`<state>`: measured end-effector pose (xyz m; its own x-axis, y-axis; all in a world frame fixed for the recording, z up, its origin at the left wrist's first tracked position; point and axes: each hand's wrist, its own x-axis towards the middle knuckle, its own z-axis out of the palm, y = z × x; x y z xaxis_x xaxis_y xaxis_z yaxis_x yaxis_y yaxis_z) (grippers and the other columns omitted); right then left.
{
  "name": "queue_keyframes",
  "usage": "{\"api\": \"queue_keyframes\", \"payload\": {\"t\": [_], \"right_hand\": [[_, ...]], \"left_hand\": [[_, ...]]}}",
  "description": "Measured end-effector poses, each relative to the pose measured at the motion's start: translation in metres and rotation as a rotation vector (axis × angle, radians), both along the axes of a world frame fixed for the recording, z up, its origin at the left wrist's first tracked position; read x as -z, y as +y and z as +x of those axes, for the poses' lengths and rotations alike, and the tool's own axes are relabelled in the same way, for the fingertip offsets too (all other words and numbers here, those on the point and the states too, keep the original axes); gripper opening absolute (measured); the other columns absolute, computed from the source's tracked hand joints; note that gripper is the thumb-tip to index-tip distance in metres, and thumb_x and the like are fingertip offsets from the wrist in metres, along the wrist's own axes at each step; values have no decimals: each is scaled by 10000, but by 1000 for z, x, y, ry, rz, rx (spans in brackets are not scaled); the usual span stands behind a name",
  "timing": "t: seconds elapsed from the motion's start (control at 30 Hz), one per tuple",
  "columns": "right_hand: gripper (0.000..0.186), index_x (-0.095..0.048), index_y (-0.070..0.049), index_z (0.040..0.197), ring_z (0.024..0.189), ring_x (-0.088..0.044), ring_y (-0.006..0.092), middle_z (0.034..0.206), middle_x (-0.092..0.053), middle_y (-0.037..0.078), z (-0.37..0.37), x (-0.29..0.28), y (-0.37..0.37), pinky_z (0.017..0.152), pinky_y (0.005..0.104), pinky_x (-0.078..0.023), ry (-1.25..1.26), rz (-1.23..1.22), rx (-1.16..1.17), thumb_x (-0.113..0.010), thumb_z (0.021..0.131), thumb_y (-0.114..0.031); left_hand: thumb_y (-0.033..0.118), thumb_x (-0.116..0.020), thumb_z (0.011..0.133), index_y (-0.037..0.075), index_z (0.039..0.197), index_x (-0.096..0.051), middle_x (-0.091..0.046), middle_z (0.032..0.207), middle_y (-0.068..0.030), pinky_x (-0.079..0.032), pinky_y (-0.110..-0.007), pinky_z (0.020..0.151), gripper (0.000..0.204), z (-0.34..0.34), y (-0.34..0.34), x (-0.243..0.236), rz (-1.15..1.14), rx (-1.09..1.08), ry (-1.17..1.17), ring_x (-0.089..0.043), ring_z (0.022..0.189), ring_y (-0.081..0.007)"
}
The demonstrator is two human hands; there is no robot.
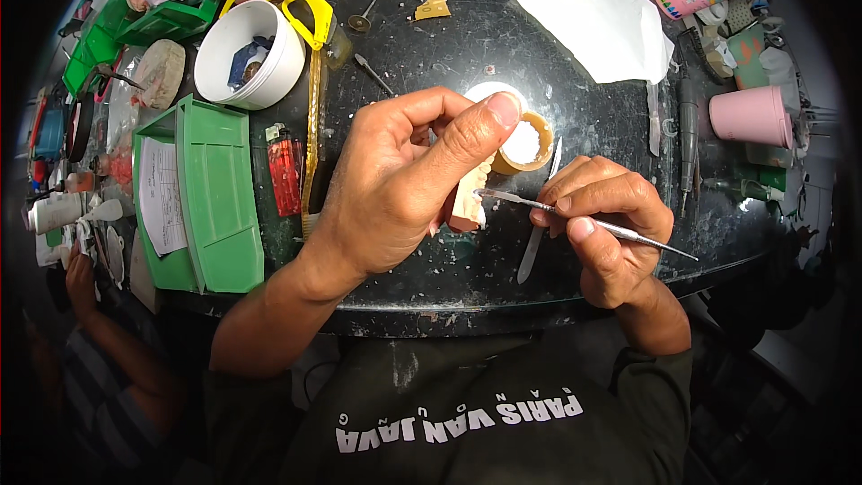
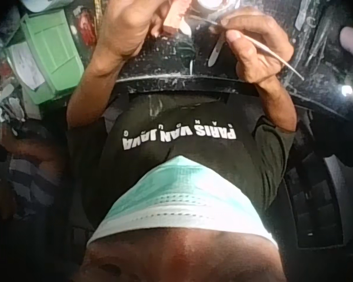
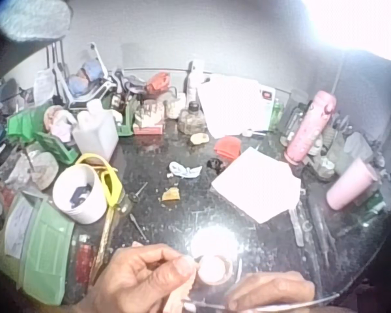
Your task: The person holds a dental cast and uses a metal carving tool to shape and carve details around the teeth on the mold.
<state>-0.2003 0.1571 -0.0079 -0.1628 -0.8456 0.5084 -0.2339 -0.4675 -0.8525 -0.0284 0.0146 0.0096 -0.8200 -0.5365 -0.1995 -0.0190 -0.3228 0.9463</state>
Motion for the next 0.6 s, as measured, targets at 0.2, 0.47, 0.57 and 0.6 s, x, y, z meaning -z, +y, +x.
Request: {"api": "queue_keyframes", "payload": {"t": [0.2, 0.47, 0.57, 0.6], "right_hand": [[74, -648, 86, 931, 680, -691, 228, 791, -692, 204, 1, 2, 1, 629, 333, -569, -13, 10, 6, -637, 879, 34], [81, -657, 92, 915, 672, -676, 228, 795, -684, 203, -1, 3, -1, 627, 337, -559, 11, -54, -37, -633, 852, 47], [82, -659, 91, 910, 678, -674, 234, 804, -681, 201, -3, 5, -2, 633, 344, -558, 8, -82, -59, -627, 846, 52], [82, -659, 91, 910, 678, -674, 234, 804, -681, 201, -3, 5, -2, 633, 344, -558, 8, -82, -59, -627, 846, 52]], "left_hand": [[389, -524, 1090, -56, 1082, -693, -632, 706, -34, -367, -172, 393, 477, 0, 1, 1, 6, -7, -1, -550, 490, -39], [393, -528, 1087, -54, 1079, -693, -628, 703, -34, -362, -172, 388, 477, 0, 1, 1, 0, -6, 4, -547, 484, -41], [394, -526, 1087, -54, 1077, -693, -626, 701, -33, -362, -172, 387, 478, 0, 1, 1, -4, -1, 0, -547, 482, -43], [394, -526, 1087, -54, 1077, -693, -626, 701, -33, -362, -172, 387, 478, 0, 1, 1, -5, -1, 0, -547, 482, -43]]}}
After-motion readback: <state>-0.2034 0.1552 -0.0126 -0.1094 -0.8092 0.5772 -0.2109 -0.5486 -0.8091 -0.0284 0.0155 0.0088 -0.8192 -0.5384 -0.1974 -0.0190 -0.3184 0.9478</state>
